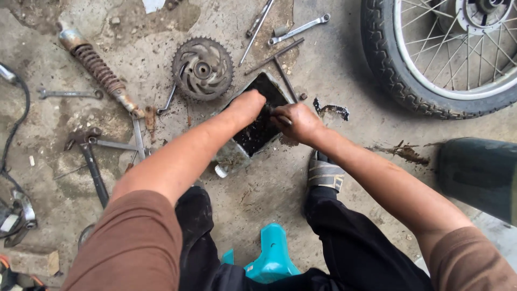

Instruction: The person places a motorcycle chain into a container, pours a dark liquid from a metal can into it, and stirs the mixture. They then use a brush to scrub the chain and a large metal sprocket with the liquid.

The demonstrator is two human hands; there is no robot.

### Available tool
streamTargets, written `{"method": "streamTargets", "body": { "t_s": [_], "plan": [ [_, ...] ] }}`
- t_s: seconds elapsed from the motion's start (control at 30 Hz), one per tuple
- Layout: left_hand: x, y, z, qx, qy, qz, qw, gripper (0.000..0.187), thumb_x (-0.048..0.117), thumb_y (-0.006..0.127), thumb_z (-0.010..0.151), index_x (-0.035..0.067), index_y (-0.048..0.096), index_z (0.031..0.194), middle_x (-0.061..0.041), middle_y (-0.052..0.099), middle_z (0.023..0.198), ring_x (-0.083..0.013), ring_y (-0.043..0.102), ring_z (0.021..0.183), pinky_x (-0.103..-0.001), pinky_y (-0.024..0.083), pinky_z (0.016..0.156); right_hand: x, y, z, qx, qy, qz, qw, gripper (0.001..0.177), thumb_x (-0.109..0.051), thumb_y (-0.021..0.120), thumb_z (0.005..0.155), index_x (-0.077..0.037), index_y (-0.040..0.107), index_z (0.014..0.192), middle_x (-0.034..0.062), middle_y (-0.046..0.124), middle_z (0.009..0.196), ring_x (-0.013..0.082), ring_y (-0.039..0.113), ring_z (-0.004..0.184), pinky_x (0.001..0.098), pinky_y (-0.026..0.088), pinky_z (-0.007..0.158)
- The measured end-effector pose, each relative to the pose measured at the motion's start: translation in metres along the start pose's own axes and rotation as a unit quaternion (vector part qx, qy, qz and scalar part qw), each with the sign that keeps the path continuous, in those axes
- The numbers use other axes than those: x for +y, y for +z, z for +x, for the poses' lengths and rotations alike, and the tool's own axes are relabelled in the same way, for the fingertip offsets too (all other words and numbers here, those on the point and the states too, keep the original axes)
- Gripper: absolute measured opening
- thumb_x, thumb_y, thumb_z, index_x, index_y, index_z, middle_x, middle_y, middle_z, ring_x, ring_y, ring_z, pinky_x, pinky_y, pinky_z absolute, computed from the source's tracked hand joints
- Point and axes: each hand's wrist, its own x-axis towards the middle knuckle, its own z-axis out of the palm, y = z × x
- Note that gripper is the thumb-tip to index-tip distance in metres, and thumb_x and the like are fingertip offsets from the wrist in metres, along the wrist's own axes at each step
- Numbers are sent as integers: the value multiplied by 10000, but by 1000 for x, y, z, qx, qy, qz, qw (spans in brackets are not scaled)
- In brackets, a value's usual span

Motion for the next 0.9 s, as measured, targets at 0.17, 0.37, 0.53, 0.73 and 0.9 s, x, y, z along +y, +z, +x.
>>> {"method": "streamTargets", "body": {
  "t_s": [0.17,0.37,0.53,0.73,0.9],
  "plan": [
    [-6,-77,-52,-17,-44,-94,994,153,-5,619,852,73,747,885,-155,686,844,-364,756,738,-417,622,586,-15,53,-4,19,-78,30,996,119,-225,715,910,-135,705,987,127,742,830,384,727,835,514,598,692],
    [8,-103,-106,51,-36,-57,996,130,37,657,846,97,765,887,-133,690,844,-322,744,760,-388,626,620,-14,15,17,73,-16,7,997,87,-228,753,910,-153,742,952,82,743,785,330,745,802,431,585,718],
    [-9,-112,-112,63,-66,-30,995,242,135,798,746,124,730,979,-116,624,973,-338,666,894,-467,587,705,-19,42,20,48,-21,-9,999,73,-210,724,899,-139,712,899,119,728,785,383,718,797,488,572,696],
    [-16,-121,-114,-89,-290,-212,929,595,232,794,834,96,574,1370,-289,628,1158,-503,647,1101,-617,566,870,-54,53,23,82,-28,8,996,73,-213,743,920,-144,761,937,90,769,823,346,749,808,437,587,709],
    [-50,-30,-102,-60,-261,-218,939,206,148,679,813,151,719,1015,-166,741,863,-394,759,882,-498,637,714,-37,41,28,75,-75,4,994,75,-133,730,923,-84,757,872,168,754,792,396,739,776,474,588,688]
  ]
}}
